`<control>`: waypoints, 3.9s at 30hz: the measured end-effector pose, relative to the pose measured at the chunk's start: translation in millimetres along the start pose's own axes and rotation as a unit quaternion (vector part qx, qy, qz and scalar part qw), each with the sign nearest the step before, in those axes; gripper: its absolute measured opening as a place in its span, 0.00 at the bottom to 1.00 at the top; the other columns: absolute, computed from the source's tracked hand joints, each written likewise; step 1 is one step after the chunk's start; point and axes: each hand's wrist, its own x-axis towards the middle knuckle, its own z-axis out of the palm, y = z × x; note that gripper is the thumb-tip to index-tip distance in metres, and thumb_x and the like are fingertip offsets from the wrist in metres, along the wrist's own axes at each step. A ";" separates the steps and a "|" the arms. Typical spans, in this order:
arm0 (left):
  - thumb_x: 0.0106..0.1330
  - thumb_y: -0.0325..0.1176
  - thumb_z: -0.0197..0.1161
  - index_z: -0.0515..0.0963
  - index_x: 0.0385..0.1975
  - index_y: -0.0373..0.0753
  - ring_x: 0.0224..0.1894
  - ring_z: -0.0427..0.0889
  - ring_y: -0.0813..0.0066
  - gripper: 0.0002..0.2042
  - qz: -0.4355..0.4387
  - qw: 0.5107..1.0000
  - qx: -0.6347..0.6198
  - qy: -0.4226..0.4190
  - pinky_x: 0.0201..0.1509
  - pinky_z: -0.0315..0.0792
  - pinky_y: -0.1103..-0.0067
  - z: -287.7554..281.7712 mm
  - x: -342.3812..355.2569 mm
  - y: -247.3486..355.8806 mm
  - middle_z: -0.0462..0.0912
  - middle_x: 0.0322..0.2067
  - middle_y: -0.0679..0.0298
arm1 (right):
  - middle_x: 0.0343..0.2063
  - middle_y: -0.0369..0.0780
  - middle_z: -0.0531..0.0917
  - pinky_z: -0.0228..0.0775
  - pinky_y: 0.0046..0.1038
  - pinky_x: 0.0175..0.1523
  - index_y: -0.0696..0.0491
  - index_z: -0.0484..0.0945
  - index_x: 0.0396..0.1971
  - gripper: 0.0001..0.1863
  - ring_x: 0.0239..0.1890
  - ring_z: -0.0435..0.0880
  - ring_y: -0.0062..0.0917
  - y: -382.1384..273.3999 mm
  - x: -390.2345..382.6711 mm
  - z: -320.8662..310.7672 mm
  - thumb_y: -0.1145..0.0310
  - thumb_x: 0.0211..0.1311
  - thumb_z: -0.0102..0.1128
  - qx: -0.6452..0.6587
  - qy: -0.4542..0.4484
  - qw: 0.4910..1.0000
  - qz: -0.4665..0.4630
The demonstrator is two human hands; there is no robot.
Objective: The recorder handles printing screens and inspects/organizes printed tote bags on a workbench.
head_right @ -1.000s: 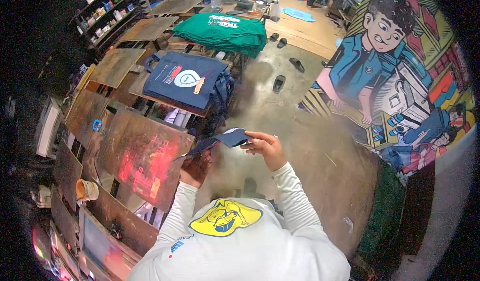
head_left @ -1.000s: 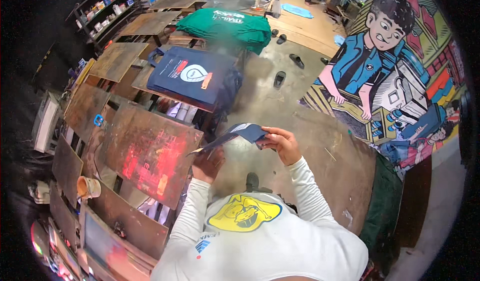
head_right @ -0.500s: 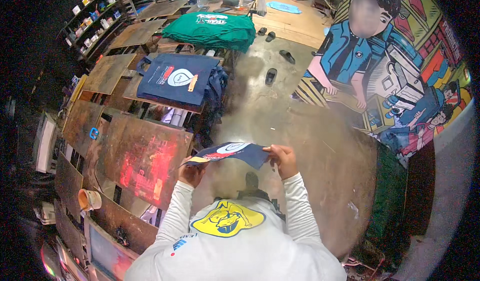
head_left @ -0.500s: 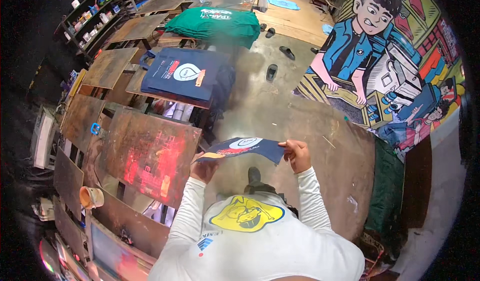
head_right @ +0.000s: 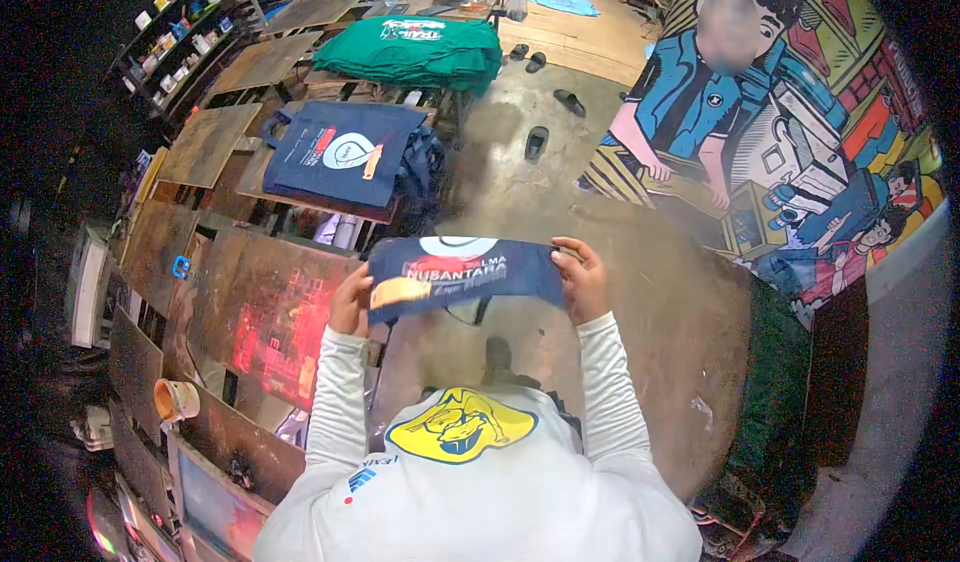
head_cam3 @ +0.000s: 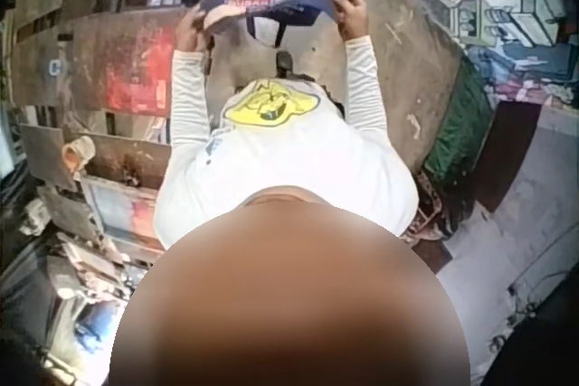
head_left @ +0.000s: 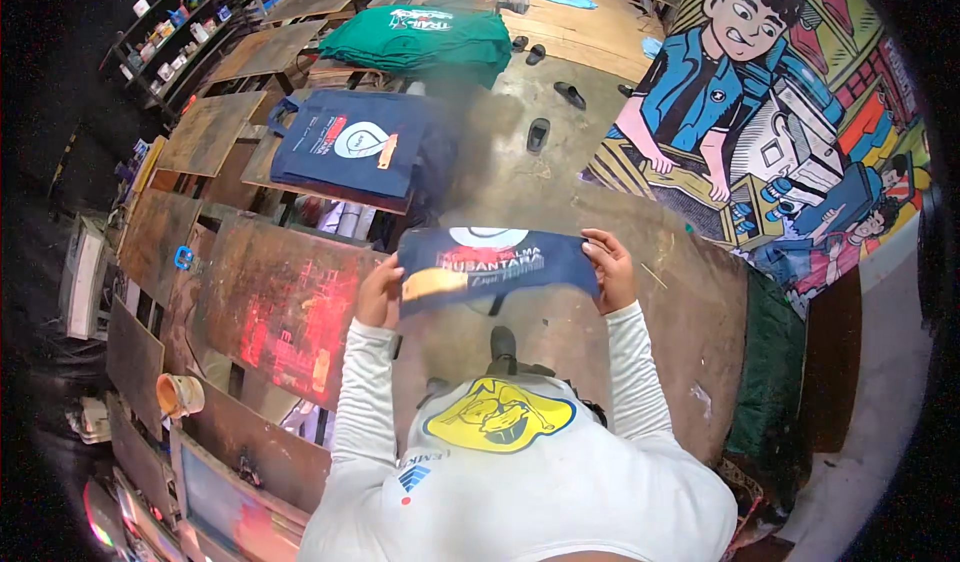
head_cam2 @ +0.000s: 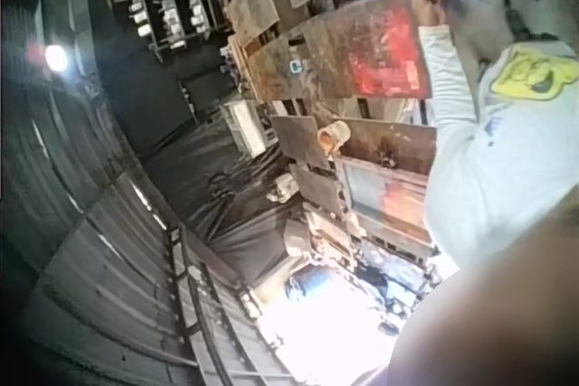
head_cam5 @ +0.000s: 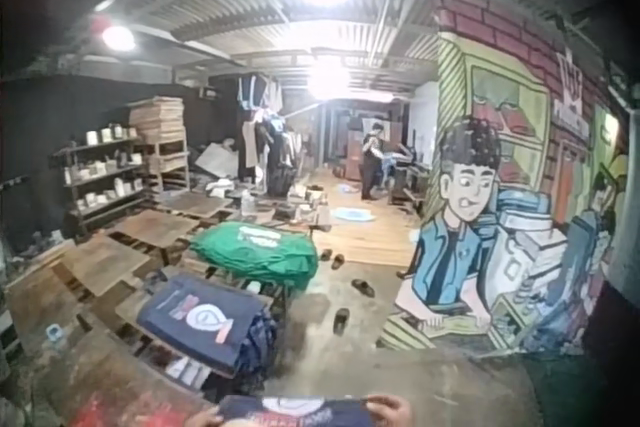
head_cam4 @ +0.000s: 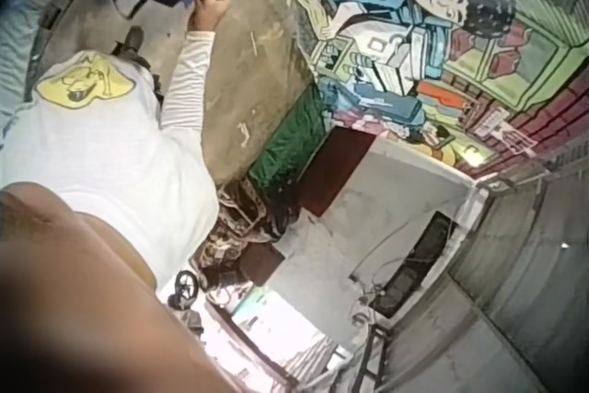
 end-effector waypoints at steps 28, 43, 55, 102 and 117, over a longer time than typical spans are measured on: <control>0.51 0.23 0.52 0.66 0.62 0.32 0.53 0.79 0.66 0.32 -0.003 0.999 0.013 0.041 0.60 0.72 0.73 -8.2 25.1 -10.5 0.77 0.54 0.58 | 0.33 0.35 0.78 0.70 0.17 0.34 0.58 0.71 0.54 0.25 0.30 0.77 0.17 9.2 49.6 -29.7 0.83 0.53 0.54 0.083 -0.056 0.992 0.081; 0.51 0.19 0.49 0.61 0.68 0.36 0.48 0.79 0.80 0.36 -0.059 0.993 0.090 0.043 0.50 0.74 0.85 11.1 21.5 -22.2 0.77 0.54 0.64 | 0.45 0.42 0.81 0.77 0.15 0.35 0.58 0.63 0.64 0.35 0.30 0.82 0.18 56.1 92.3 -70.1 0.82 0.49 0.45 0.192 -0.177 0.948 0.180; 0.76 0.49 0.47 0.74 0.54 0.33 0.58 0.75 0.68 0.24 -0.027 0.998 -0.065 -0.004 0.65 0.65 0.71 -0.2 67.8 -28.6 0.79 0.54 0.59 | 0.40 0.40 0.83 0.69 0.12 0.25 0.57 0.65 0.64 0.36 0.21 0.76 0.14 36.7 123.5 -88.1 0.82 0.47 0.46 0.120 -0.144 0.973 0.134; 0.75 0.44 0.50 0.73 0.57 0.35 0.51 0.80 0.74 0.20 0.553 0.622 -0.145 0.535 0.56 0.73 0.77 136.9 -586.6 -148.7 0.81 0.51 0.62 | 0.48 0.47 0.81 0.74 0.31 0.57 0.63 0.70 0.57 0.36 0.50 0.81 0.36 182.3 -263.4 194.5 0.74 0.40 0.47 0.114 -0.684 0.538 0.479; 0.73 0.40 0.51 0.76 0.53 0.36 0.48 0.81 0.72 0.17 0.664 0.395 -0.163 0.614 0.53 0.75 0.77 147.4 -763.7 -279.6 0.82 0.48 0.62 | 0.46 0.46 0.82 0.75 0.31 0.57 0.62 0.74 0.54 0.37 0.49 0.82 0.35 261.9 -526.4 237.2 0.75 0.33 0.49 -0.058 -0.753 0.302 0.581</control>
